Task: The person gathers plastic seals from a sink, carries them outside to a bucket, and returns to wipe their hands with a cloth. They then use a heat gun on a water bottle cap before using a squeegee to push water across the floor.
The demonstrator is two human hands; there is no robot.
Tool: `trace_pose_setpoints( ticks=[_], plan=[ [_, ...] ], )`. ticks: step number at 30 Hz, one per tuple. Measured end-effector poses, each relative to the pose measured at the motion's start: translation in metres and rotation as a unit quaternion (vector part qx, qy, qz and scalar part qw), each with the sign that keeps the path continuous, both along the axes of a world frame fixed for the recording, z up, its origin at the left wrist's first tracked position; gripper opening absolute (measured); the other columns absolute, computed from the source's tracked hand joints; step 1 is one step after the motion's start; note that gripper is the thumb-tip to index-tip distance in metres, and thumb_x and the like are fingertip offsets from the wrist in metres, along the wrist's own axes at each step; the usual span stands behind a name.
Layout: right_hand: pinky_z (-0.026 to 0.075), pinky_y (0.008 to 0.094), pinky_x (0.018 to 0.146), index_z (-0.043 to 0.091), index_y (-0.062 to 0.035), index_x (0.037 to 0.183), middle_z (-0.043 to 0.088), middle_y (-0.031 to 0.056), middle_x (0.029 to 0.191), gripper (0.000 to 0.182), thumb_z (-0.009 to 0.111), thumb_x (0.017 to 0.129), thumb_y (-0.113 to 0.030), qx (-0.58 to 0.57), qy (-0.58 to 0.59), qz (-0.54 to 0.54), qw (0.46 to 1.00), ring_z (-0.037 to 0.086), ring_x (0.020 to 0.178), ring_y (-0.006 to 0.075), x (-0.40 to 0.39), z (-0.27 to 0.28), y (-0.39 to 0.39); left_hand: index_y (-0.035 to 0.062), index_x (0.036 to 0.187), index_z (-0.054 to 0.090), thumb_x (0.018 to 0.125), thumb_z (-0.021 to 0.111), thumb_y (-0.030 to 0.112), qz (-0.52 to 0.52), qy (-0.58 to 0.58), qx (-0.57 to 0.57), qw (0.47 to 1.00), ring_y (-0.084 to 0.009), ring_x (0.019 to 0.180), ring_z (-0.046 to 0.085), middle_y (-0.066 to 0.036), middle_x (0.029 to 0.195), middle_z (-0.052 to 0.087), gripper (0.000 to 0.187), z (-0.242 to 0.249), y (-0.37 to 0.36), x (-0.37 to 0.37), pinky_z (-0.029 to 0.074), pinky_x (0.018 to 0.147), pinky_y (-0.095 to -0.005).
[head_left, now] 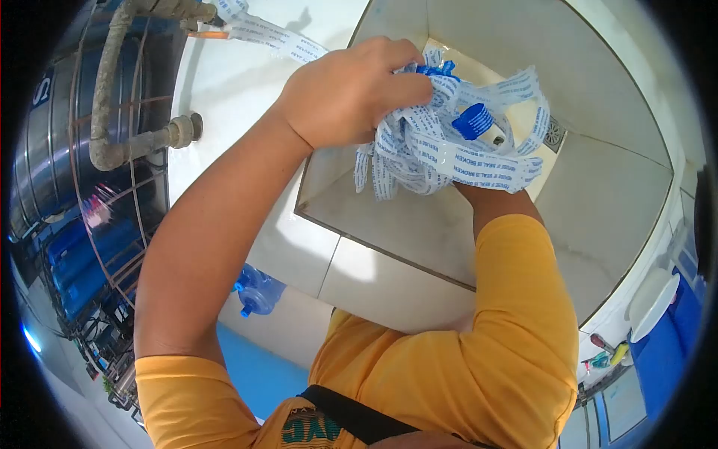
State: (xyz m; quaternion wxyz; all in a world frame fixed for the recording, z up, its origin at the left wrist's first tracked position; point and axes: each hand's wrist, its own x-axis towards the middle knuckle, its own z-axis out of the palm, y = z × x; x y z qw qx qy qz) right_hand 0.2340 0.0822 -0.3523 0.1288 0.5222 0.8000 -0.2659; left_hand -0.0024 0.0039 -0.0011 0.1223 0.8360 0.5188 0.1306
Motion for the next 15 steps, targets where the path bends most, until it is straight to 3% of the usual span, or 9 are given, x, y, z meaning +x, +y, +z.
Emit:
trace_pose_setpoints(
  ticks=[11, 15],
  plan=[
    [0.050, 0.0454, 0.088, 0.066, -0.0131, 0.107, 0.064, 0.0156, 0.114, 0.035, 0.067, 0.072, -0.010, -0.006, 0.027, 0.036, 0.999, 0.062, 0.106, 0.0326, -0.024, 0.010, -0.019, 0.0154, 0.095, 0.065, 0.061, 0.078, 0.013, -0.013, -0.001, 0.009, 1.000, -0.0316, 0.103, 0.059, -0.010, 0.115, 0.059, 0.036, -0.003, 0.000, -0.001, 0.053, 0.080, -0.0375],
    [0.050, 0.0455, 0.088, 0.066, -0.0135, 0.107, 0.063, 0.0155, 0.114, 0.035, 0.067, 0.072, -0.010, 0.002, 0.178, 0.133, 0.975, 0.062, 0.106, 0.0326, -0.036, 0.047, -0.040, 0.0136, 0.096, 0.064, 0.063, 0.077, 0.012, -0.022, -0.031, 0.016, 0.999, -0.0328, 0.101, 0.059, -0.011, 0.114, 0.058, 0.036, -0.005, -0.001, 0.002, 0.052, 0.081, -0.0368]
  ],
)
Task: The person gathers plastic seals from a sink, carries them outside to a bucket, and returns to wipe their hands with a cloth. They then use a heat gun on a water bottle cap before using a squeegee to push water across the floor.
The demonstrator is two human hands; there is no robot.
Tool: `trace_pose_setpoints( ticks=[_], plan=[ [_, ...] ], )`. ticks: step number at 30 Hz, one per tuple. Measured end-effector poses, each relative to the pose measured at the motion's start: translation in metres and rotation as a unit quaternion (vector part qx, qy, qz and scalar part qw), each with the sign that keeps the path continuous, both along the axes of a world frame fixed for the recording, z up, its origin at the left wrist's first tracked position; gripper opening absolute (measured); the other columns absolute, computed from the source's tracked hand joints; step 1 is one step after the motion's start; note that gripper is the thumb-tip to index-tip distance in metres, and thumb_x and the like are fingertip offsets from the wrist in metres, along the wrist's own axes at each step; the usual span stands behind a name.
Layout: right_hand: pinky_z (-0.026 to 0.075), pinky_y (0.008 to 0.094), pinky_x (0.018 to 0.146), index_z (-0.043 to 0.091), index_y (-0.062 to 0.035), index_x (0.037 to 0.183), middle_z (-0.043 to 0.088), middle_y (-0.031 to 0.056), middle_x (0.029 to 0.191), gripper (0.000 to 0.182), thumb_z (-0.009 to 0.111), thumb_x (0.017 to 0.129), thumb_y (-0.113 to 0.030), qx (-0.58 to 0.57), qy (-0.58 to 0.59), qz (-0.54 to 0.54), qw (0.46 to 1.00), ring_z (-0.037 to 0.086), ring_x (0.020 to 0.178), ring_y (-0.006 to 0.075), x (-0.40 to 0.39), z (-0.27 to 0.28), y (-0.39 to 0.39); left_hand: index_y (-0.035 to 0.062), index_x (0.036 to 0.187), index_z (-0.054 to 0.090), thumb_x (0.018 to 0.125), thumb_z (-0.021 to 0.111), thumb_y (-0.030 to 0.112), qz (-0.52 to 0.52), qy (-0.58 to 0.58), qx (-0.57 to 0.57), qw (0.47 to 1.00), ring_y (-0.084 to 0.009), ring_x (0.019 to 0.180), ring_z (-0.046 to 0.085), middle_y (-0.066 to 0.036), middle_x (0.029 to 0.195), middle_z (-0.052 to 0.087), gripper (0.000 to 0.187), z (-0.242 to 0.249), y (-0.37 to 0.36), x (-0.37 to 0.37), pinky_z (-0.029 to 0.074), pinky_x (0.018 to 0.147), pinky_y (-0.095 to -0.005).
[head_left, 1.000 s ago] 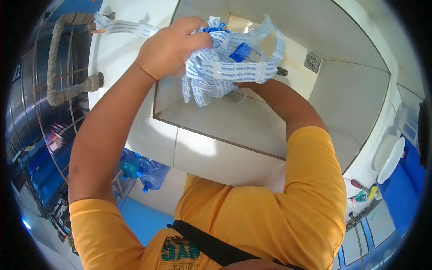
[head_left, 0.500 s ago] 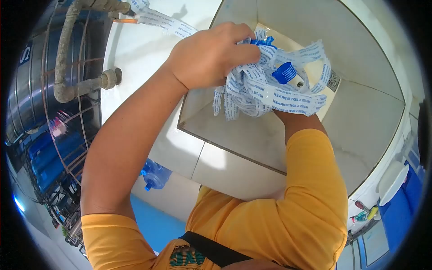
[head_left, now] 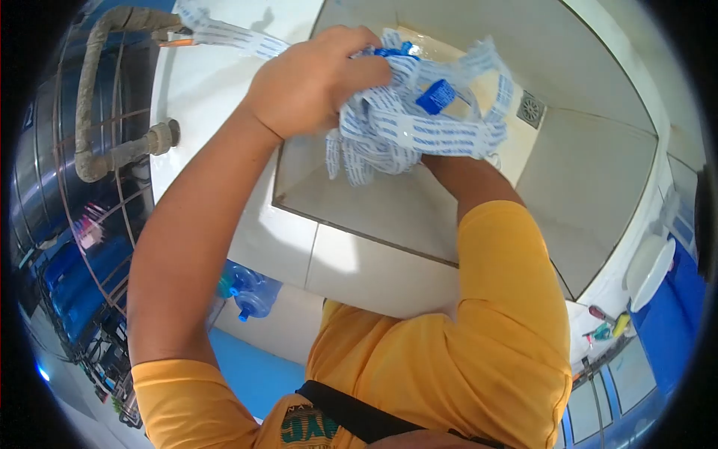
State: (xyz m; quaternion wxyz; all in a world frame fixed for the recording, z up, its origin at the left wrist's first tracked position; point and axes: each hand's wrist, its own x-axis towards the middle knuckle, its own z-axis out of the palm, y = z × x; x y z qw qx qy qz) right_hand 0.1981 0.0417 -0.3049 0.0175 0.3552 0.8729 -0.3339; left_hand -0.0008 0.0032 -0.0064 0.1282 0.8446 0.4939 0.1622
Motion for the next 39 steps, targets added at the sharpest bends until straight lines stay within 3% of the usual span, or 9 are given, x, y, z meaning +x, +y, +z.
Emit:
trace_pose_setpoints(
  ticks=[3, 6, 16, 21, 28, 31, 35, 38, 39],
  plan=[
    [0.050, 0.0456, 0.088, 0.066, -0.0137, 0.107, 0.063, 0.0155, 0.114, 0.035, 0.068, 0.072, -0.010, -0.020, 0.081, 0.101, 0.991, 0.061, 0.106, 0.0325, 0.047, 0.060, -0.040, 0.0127, 0.096, 0.064, 0.063, 0.077, 0.012, -0.001, -0.006, 0.000, 1.000, -0.0330, 0.100, 0.059, -0.011, 0.113, 0.058, 0.035, 0.002, -0.001, 0.002, 0.051, 0.081, -0.0365],
    [0.051, 0.0446, 0.085, 0.064, -0.0150, 0.112, 0.065, 0.0140, 0.111, 0.043, 0.071, 0.070, -0.013, -0.104, -0.237, 0.316, 0.913, 0.062, 0.105, 0.0325, 0.101, 0.094, -0.029, 0.0112, 0.095, 0.063, 0.064, 0.076, 0.011, -0.010, -0.006, 0.012, 1.000, -0.0328, 0.099, 0.059, -0.011, 0.111, 0.058, 0.034, 0.001, 0.002, 0.001, 0.050, 0.081, -0.0364],
    [0.053, 0.0439, 0.076, 0.039, -0.0109, 0.141, 0.067, 0.0184, 0.094, 0.074, 0.069, 0.073, -0.003, -0.023, -0.350, 0.165, 0.922, 0.066, 0.086, 0.0344, 0.253, 0.085, 0.008, 0.0120, 0.094, 0.059, 0.068, 0.075, 0.017, 0.012, 0.061, -0.016, 0.998, -0.0330, 0.102, 0.059, -0.012, 0.112, 0.057, 0.032, 0.003, 0.000, 0.011, 0.050, 0.081, -0.0366],
    [0.054, 0.0441, 0.076, 0.058, -0.0059, 0.118, 0.066, 0.0196, 0.093, 0.032, 0.052, 0.087, -0.011, 0.052, -0.287, 0.048, 0.955, 0.065, 0.084, 0.0349, 0.271, -0.004, -0.014, 0.0130, 0.093, 0.058, 0.066, 0.077, 0.016, -0.011, 0.055, 0.014, 0.998, -0.0341, 0.098, 0.059, -0.012, 0.111, 0.057, 0.034, 0.002, 0.002, 0.009, 0.051, 0.080, -0.0367],
    [0.054, 0.0416, 0.080, 0.064, -0.0055, 0.099, 0.063, 0.0139, 0.109, 0.018, 0.054, 0.085, -0.013, 0.027, -0.329, 0.188, 0.925, 0.062, 0.098, 0.0323, 0.249, 0.002, 0.000, 0.0133, 0.093, 0.056, 0.065, 0.079, 0.016, -0.005, 0.077, 0.015, 0.997, -0.0336, 0.097, 0.059, -0.011, 0.111, 0.057, 0.036, 0.002, 0.001, 0.008, 0.051, 0.079, -0.0357],
    [0.054, 0.0406, 0.080, 0.067, -0.0068, 0.094, 0.054, 0.0151, 0.128, 0.016, 0.057, 0.084, -0.012, -0.025, -0.146, 0.289, 0.946, 0.063, 0.097, 0.0307, 0.230, 0.023, -0.006, 0.0128, 0.093, 0.056, 0.065, 0.079, 0.016, -0.016, 0.064, 0.031, 0.997, -0.0333, 0.097, 0.059, -0.011, 0.110, 0.058, 0.036, 0.003, 0.001, 0.008, 0.051, 0.080, -0.0357],
    [0.049, 0.0411, 0.093, 0.065, -0.0161, 0.116, 0.035, 0.0176, 0.147, 0.032, 0.059, 0.085, -0.019, -0.035, -0.161, 0.338, 0.927, 0.057, 0.113, 0.0346, 0.172, 0.038, -0.016, 0.0119, 0.094, 0.057, 0.065, 0.079, 0.015, -0.026, 0.040, 0.048, 0.998, -0.0334, 0.097, 0.059, -0.011, 0.107, 0.059, 0.036, 0.002, 0.004, 0.008, 0.051, 0.079, -0.0361],
    [0.044, 0.0432, 0.096, 0.030, -0.0278, 0.149, 0.034, 0.0176, 0.148, 0.061, 0.052, 0.092, -0.029, -0.073, -0.202, 0.367, 0.905, 0.059, 0.106, 0.0368, 0.147, 0.000, -0.018, 0.0110, 0.093, 0.058, 0.065, 0.078, 0.015, -0.032, 0.031, 0.048, 0.998, -0.0333, 0.096, 0.059, -0.012, 0.106, 0.059, 0.035, 0.001, 0.004, 0.006, 0.051, 0.079, -0.0365],
    [0.049, 0.0412, 0.092, 0.040, -0.0254, 0.142, 0.030, 0.0132, 0.151, 0.053, 0.053, 0.090, -0.026, -0.027, -0.184, 0.409, 0.893, 0.059, 0.106, 0.0327, 0.140, -0.015, -0.019, 0.0104, 0.093, 0.059, 0.065, 0.078, 0.015, -0.036, 0.026, 0.038, 0.998, -0.0333, 0.095, 0.059, -0.012, 0.106, 0.059, 0.034, 0.001, 0.005, 0.005, 0.051, 0.078, -0.0366]
  ],
)
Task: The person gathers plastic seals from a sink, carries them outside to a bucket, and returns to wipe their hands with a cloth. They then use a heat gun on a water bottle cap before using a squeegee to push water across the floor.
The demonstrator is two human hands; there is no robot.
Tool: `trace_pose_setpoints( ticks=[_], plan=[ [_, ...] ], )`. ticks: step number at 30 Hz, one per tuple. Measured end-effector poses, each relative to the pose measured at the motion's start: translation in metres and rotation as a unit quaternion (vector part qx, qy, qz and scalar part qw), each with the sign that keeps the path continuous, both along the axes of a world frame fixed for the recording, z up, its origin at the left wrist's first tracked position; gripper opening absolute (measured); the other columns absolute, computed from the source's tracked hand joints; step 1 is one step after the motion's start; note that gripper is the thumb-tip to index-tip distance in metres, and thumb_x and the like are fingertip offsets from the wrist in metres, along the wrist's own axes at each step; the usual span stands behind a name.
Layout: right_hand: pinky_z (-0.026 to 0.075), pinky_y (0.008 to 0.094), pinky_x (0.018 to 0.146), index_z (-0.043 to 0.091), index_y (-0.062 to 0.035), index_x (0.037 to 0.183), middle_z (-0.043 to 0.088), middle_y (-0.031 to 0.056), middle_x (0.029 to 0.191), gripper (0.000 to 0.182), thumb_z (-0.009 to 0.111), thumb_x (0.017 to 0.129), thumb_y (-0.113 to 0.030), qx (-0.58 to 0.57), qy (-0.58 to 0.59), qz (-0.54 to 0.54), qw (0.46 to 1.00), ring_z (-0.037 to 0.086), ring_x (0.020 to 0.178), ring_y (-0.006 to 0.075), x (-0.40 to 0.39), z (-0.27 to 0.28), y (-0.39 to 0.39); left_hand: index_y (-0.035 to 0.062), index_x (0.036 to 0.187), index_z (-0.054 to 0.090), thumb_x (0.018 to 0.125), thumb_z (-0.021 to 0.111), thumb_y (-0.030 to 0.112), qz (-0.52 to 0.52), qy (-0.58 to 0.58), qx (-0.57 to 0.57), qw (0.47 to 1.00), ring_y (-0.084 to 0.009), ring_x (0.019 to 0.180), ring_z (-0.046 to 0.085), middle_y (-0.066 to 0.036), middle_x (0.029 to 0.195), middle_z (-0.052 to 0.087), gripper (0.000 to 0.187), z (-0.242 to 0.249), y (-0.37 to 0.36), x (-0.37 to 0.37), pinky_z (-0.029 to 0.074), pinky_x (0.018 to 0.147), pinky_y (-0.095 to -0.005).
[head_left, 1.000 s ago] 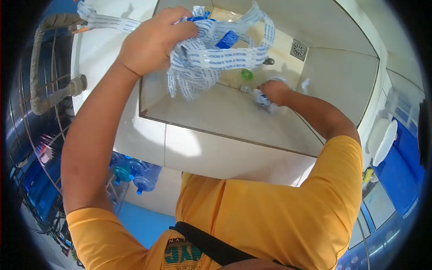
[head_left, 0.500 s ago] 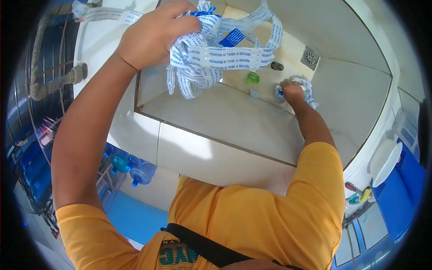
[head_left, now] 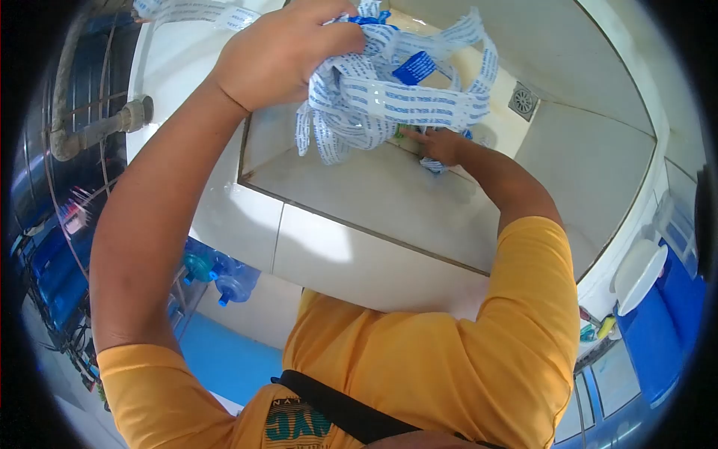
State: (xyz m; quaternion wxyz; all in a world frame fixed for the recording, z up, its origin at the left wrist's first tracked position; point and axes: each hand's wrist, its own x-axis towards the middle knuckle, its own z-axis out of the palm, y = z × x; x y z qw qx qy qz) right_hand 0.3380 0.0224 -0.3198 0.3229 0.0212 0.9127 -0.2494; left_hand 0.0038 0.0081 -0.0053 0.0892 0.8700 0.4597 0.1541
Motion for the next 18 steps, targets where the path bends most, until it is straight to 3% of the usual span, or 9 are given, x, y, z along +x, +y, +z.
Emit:
trace_pose_setpoints(
  ticks=[3, 5, 6, 9, 10, 12, 14, 18],
  plan=[
    [0.052, 0.0388, 0.089, 0.033, -0.0258, 0.146, 0.030, 0.0057, 0.152, 0.059, 0.053, 0.090, -0.023, -0.003, -0.039, 0.000, 0.999, 0.057, 0.112, 0.0284, -0.017, 0.019, -0.001, 0.0097, 0.092, 0.059, 0.064, 0.077, 0.015, 0.011, -0.011, -0.033, 0.999, -0.0332, 0.094, 0.059, -0.012, 0.105, 0.058, 0.033, 0.000, 0.000, -0.001, 0.050, 0.077, -0.0368],
    [0.051, 0.0389, 0.090, 0.036, -0.0232, 0.145, 0.031, 0.0047, 0.151, 0.056, 0.052, 0.092, -0.025, 0.041, 0.111, 0.210, 0.971, 0.054, 0.117, 0.0275, -0.002, -0.034, -0.002, 0.0097, 0.091, 0.060, 0.064, 0.078, 0.016, 0.017, -0.009, -0.033, 0.999, -0.0333, 0.094, 0.059, -0.012, 0.105, 0.058, 0.033, 0.002, 0.000, -0.001, 0.050, 0.077, -0.0366],
    [0.051, 0.0389, 0.090, 0.036, -0.0232, 0.145, 0.031, 0.0047, 0.151, 0.056, 0.052, 0.092, -0.025, 0.044, 0.111, 0.211, 0.970, 0.054, 0.117, 0.0275, 0.002, -0.047, -0.003, 0.0098, 0.091, 0.060, 0.064, 0.078, 0.016, 0.020, -0.007, -0.038, 0.999, -0.0333, 0.095, 0.059, -0.012, 0.104, 0.058, 0.033, 0.003, 0.000, 0.000, 0.051, 0.077, -0.0365],
    [0.046, 0.0406, 0.098, 0.042, -0.0183, 0.141, 0.036, 0.0067, 0.149, 0.052, 0.053, 0.091, -0.027, 0.008, 0.160, 0.124, 0.979, 0.049, 0.123, 0.0302, -0.003, -0.041, -0.007, 0.0107, 0.092, 0.061, 0.062, 0.078, 0.015, 0.025, -0.013, -0.032, 0.999, -0.0335, 0.095, 0.059, -0.011, 0.105, 0.058, 0.034, 0.004, -0.001, 0.000, 0.051, 0.077, -0.0369],
    [0.043, 0.0409, 0.102, 0.045, -0.0167, 0.139, 0.040, 0.0082, 0.146, 0.050, 0.053, 0.091, -0.026, -0.044, 0.115, -0.048, 0.991, 0.048, 0.125, 0.0311, -0.017, 0.000, -0.006, 0.0107, 0.092, 0.061, 0.062, 0.078, 0.015, 0.025, -0.012, -0.034, 0.999, -0.0335, 0.095, 0.059, -0.011, 0.105, 0.058, 0.034, 0.005, -0.002, 0.001, 0.051, 0.077, -0.0369],
    [0.039, 0.0411, 0.106, 0.048, -0.0151, 0.136, 0.044, 0.0097, 0.143, 0.048, 0.053, 0.090, -0.026, -0.095, 0.067, -0.216, 0.969, 0.046, 0.126, 0.0320, -0.040, 0.058, 0.004, 0.0108, 0.092, 0.061, 0.062, 0.078, 0.015, 0.032, -0.002, -0.027, 0.999, -0.0334, 0.095, 0.059, -0.011, 0.106, 0.058, 0.035, 0.006, -0.002, 0.001, 0.051, 0.078, -0.0374],
    [0.032, 0.0407, 0.111, 0.049, -0.0137, 0.136, 0.048, 0.0129, 0.140, 0.049, 0.054, 0.089, -0.026, -0.137, 0.045, -0.209, 0.967, 0.042, 0.130, 0.0328, -0.046, 0.083, 0.010, 0.0108, 0.091, 0.061, 0.062, 0.078, 0.015, 0.029, -0.005, -0.022, 0.999, -0.0333, 0.095, 0.059, -0.011, 0.106, 0.058, 0.035, 0.005, -0.002, 0.001, 0.051, 0.078, -0.0376],
    [0.038, 0.0413, 0.107, 0.057, -0.0126, 0.128, 0.052, 0.0131, 0.136, 0.042, 0.054, 0.088, -0.024, -0.083, 0.097, -0.198, 0.972, 0.047, 0.126, 0.0326, -0.037, 0.051, 0.002, 0.0108, 0.091, 0.061, 0.062, 0.077, 0.014, 0.028, 0.011, -0.020, 0.999, -0.0330, 0.096, 0.059, -0.010, 0.106, 0.058, 0.034, 0.006, -0.001, 0.001, 0.051, 0.078, -0.0377]
  ],
)
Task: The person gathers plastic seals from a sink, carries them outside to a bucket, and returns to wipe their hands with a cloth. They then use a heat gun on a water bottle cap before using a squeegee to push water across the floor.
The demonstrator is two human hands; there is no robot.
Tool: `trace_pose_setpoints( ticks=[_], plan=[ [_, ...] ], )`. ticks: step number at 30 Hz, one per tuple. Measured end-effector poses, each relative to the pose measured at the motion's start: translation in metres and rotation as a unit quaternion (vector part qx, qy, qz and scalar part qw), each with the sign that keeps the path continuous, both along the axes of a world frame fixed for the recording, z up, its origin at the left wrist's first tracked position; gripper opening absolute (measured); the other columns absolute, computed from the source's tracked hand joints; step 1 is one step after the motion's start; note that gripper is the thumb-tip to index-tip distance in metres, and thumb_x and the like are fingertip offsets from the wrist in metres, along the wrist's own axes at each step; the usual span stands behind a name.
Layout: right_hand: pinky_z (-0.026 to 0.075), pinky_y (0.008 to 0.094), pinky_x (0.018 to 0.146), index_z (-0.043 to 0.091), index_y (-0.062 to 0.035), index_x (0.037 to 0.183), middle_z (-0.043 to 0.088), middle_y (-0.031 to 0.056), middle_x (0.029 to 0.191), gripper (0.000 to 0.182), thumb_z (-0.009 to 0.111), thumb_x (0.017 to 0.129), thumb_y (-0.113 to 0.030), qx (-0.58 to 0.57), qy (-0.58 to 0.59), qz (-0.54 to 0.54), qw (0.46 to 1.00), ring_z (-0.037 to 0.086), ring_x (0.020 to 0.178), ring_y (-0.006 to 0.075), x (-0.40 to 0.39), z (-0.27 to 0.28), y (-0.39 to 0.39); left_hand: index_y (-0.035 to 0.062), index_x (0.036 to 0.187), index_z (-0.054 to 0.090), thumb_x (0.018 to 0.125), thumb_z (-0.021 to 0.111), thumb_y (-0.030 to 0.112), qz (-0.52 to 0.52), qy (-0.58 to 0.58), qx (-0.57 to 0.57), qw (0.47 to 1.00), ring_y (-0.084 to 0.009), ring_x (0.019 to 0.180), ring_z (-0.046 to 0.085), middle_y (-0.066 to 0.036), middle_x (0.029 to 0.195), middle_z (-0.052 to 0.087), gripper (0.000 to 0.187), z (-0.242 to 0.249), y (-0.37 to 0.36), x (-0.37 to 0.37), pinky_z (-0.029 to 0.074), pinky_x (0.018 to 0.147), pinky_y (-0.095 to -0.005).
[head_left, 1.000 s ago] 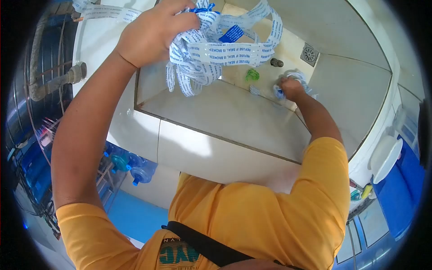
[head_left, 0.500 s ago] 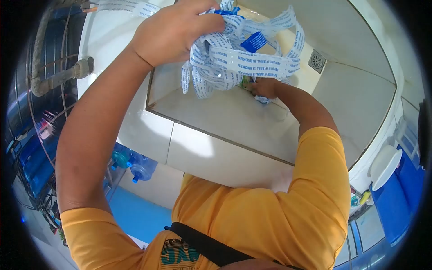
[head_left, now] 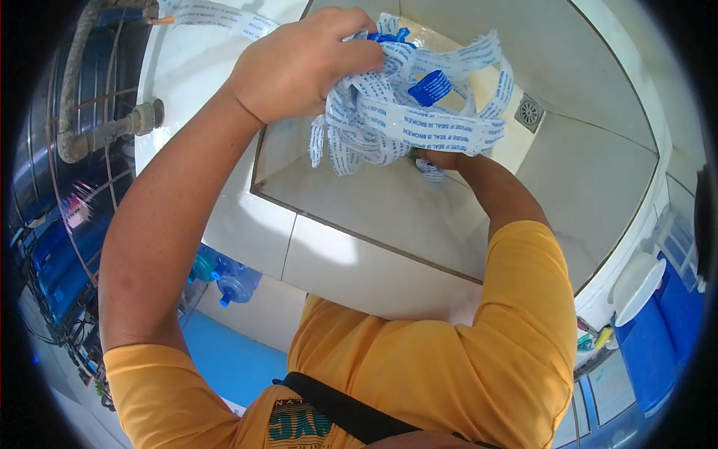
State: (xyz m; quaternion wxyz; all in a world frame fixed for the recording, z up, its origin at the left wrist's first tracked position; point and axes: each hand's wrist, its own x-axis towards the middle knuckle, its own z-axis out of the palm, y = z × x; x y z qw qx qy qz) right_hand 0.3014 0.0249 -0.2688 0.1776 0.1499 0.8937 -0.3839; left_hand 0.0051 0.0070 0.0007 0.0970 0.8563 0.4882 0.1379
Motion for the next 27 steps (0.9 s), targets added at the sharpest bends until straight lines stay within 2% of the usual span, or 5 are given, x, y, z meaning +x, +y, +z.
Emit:
trace_pose_setpoints(
  ticks=[6, 12, 17, 21, 27],
  plan=[
    [0.051, 0.0422, 0.090, 0.070, -0.0106, 0.102, 0.065, 0.0108, 0.111, 0.025, 0.055, 0.085, -0.018, 0.094, 0.024, 0.096, 0.991, 0.061, 0.106, 0.0316, -0.001, -0.025, -0.004, 0.0159, 0.098, 0.063, 0.066, 0.073, 0.005, 0.024, 0.026, -0.018, 0.999, -0.0284, 0.101, 0.059, -0.006, 0.106, 0.059, 0.035, -0.010, -0.003, -0.005, 0.052, 0.078, -0.0374],
    [0.053, 0.0454, 0.080, 0.068, -0.0093, 0.097, 0.065, 0.0137, 0.100, 0.019, 0.054, 0.085, -0.016, 0.142, -0.028, 0.259, 0.955, 0.064, 0.097, 0.0335, -0.006, -0.036, -0.003, 0.0122, 0.094, 0.059, 0.070, 0.073, 0.015, -0.009, 0.009, 0.010, 1.000, -0.0324, 0.096, 0.060, -0.010, 0.106, 0.058, 0.028, -0.006, -0.002, -0.001, 0.051, 0.077, -0.0378],
    [0.052, 0.0451, 0.081, 0.061, -0.0129, 0.113, 0.063, 0.0129, 0.101, 0.034, 0.061, 0.079, -0.009, 0.128, 0.002, 0.162, 0.978, 0.063, 0.096, 0.0333, -0.006, 0.096, 0.023, 0.0129, 0.096, 0.058, 0.071, 0.072, 0.015, -0.011, 0.009, -0.006, 1.000, -0.0330, 0.097, 0.059, -0.010, 0.107, 0.057, 0.029, -0.002, -0.004, 0.000, 0.051, 0.078, -0.0379],
    [0.052, 0.0422, 0.084, 0.060, -0.0118, 0.115, 0.063, 0.0129, 0.107, 0.048, 0.070, 0.069, -0.004, 0.186, 0.018, -0.046, 0.981, 0.062, 0.099, 0.0330, 0.028, 0.206, 0.027, 0.0147, 0.097, 0.061, 0.070, 0.072, 0.011, -0.022, -0.004, -0.046, 0.999, -0.0316, 0.104, 0.057, -0.010, 0.107, 0.058, 0.029, 0.003, -0.002, -0.001, 0.051, 0.081, -0.0398],
    [0.050, 0.0388, 0.081, 0.059, -0.0086, 0.108, 0.065, 0.0125, 0.098, 0.044, 0.075, 0.067, -0.005, 0.223, 0.120, -0.462, 0.850, 0.063, 0.093, 0.0308, 0.110, 0.297, -0.048, 0.0125, 0.099, 0.061, 0.070, 0.073, 0.012, -0.044, -0.078, -0.037, 0.995, -0.0336, 0.101, 0.058, -0.012, 0.106, 0.057, 0.031, 0.006, -0.006, 0.003, 0.051, 0.083, -0.0394]
  ],
)
